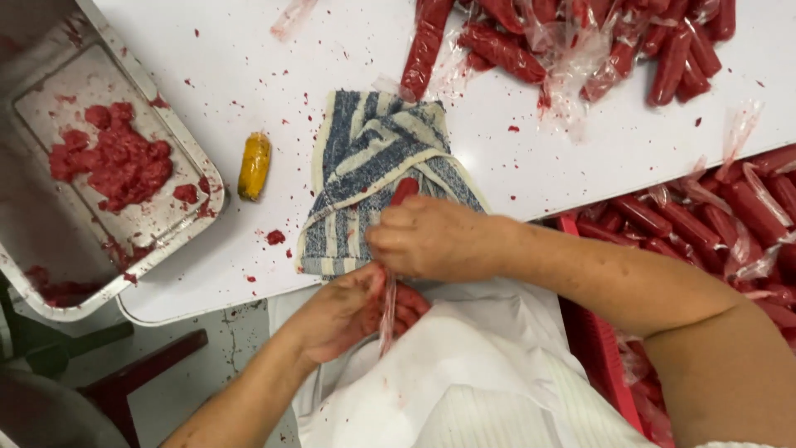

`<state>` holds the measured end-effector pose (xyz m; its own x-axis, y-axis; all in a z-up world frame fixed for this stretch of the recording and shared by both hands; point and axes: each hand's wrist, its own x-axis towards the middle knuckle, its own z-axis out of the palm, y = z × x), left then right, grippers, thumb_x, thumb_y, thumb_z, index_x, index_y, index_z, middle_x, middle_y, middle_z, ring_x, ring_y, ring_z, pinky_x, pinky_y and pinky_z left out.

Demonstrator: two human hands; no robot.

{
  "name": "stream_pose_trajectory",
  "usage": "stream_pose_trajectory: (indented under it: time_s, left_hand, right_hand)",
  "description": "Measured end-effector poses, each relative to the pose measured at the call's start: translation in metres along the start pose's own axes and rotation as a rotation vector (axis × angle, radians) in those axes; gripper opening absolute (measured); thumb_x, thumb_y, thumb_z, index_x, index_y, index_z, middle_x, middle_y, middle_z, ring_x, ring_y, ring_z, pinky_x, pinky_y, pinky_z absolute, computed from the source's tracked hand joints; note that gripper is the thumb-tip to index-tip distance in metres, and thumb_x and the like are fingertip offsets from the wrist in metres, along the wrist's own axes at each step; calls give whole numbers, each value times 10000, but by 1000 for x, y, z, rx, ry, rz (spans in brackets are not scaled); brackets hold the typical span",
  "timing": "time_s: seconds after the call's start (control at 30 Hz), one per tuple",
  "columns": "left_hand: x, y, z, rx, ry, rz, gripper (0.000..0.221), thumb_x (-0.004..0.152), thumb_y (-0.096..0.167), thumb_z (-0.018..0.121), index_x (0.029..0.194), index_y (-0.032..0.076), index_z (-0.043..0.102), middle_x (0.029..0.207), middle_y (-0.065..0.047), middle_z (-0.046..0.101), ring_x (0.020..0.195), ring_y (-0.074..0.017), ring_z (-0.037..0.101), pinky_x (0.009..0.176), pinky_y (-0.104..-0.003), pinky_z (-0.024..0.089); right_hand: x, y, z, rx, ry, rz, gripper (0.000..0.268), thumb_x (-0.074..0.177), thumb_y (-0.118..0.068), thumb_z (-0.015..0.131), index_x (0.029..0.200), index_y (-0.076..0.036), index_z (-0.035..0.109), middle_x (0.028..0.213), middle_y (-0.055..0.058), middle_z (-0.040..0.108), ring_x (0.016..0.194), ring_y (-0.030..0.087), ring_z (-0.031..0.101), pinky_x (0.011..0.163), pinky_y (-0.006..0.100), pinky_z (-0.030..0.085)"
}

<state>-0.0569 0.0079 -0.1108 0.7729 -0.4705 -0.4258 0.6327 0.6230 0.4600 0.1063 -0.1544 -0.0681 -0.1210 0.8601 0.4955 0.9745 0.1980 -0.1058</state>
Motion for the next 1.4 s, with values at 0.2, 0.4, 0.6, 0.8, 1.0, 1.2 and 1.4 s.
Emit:
stream_pose_trajectory:
  time_s: [0.2, 0.4, 0.6, 0.8, 1.0, 1.2, 1.4]
  left_hand:
    - [7, -11, -20, -124, 236, 110, 227, 1003, 178, 598, 904, -23, 632, 488, -62, 431, 387, -149, 405, 438, -287, 415]
    - [-21, 75, 21, 1440, 99, 746, 169, 902, 10, 610, 953, 78, 756, 797, -118, 754, 681, -326, 713, 631, -401, 570]
    - [28, 58, -6, 1725, 189, 1154, 311, 1028, 275, 504, 886, 117, 731, 643, -36, 603, 561, -267, 618, 540, -374, 525]
    - [82, 11, 23, 424, 156, 889, 416, 1022, 385, 528, 880, 12, 647, 480, -105, 526, 356, -176, 502, 379, -272, 416]
    - [46, 59, 43, 686, 289, 1058, 325, 968, 223, 635, 716, 21, 663, 440, -88, 514, 308, -165, 481, 349, -259, 400]
    - [9, 97, 45, 2222, 670, 1341, 193, 1014, 53, 597, 843, 104, 670, 649, -8, 494, 552, -230, 453, 533, -346, 403]
    - [11, 111, 46, 2102, 438, 1288, 152, 1013, -28, 566, 886, 29, 627, 719, -79, 516, 606, -275, 482, 576, -378, 397]
  right_hand:
    - [-11, 3, 13, 5, -33, 77, 138, 1030, -132, 508, 1004, -93, 639, 958, 61, 590, 901, 267, 539, 741, 388, 427]
    - [-2, 20, -32, 752, -49, 105, 228, 1048, -166, 506, 1002, -92, 717, 926, 56, 665, 976, 315, 637, 833, 396, 526]
    - [-11, -18, -29, 1604, 217, 656, 52, 824, -71, 782, 823, -20, 778, 866, 126, 715, 849, 245, 708, 772, 374, 594]
    - [-8, -21, 32, 1753, 1013, 1038, 62, 878, -95, 755, 875, -41, 725, 1078, 142, 754, 783, 269, 752, 516, 418, 642]
    - [7, 4, 4, 397, 866, 634, 116, 947, -206, 704, 907, -149, 797, 909, 11, 744, 985, 245, 452, 919, 378, 379]
    - [0, 18, -26, 89, 245, 383, 131, 1014, -276, 681, 1032, -221, 798, 1070, -151, 748, 1093, 261, 595, 936, 412, 450]
    - [10, 39, -38, 613, 44, 402, 105, 972, -121, 695, 926, -183, 767, 929, -94, 730, 1142, 262, 402, 941, 334, 408]
